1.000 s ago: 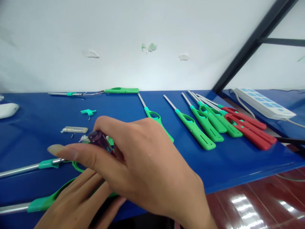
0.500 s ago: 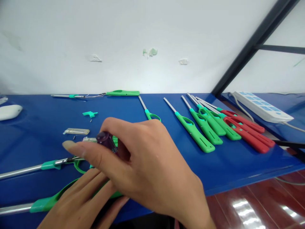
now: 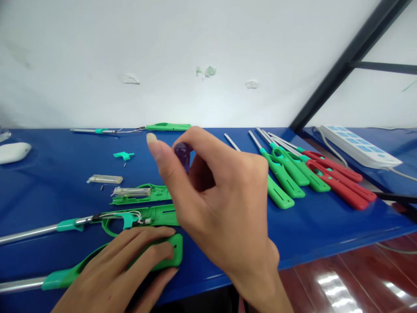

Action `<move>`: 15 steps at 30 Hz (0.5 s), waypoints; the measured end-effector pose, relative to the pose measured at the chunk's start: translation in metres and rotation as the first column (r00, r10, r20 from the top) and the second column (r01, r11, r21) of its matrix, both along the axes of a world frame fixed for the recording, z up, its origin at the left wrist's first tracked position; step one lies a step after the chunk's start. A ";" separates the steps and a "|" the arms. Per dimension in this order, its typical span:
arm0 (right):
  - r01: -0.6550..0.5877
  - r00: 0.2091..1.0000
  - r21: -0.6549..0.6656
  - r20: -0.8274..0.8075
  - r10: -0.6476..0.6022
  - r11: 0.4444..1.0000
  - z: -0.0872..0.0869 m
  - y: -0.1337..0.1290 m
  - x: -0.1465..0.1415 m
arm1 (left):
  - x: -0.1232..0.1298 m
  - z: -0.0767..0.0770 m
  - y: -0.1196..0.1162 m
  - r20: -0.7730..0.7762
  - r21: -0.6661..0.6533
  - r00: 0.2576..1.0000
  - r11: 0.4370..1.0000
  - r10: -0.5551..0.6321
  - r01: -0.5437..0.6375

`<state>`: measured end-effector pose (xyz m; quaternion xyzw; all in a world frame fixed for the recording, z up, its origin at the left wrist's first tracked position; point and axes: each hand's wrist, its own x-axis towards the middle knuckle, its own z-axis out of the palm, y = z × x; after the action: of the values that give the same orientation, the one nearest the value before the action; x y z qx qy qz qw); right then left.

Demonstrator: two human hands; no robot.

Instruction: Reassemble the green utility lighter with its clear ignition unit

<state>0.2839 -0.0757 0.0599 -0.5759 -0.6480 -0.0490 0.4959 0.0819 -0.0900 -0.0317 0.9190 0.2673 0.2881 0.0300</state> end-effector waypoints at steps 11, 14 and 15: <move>0.043 0.999 0.077 -0.036 -0.040 0.996 0.001 -0.002 -0.003 | 0.002 0.000 0.002 0.018 -0.031 1.000 0.999 -0.016 0.017; 0.044 0.998 0.121 -0.041 -0.040 0.992 0.002 -0.001 -0.004 | 0.001 -0.001 0.003 0.014 -0.033 1.000 0.999 -0.020 0.020; 0.050 0.998 0.130 -0.045 -0.045 0.990 0.002 -0.001 -0.003 | 0.001 -0.001 0.003 0.014 -0.030 1.000 0.999 -0.016 0.016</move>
<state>0.2808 -0.0765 0.0620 -0.5583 -0.6191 -0.0913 0.5447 0.0825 -0.0874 -0.0328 0.9186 0.2641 0.2901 0.0480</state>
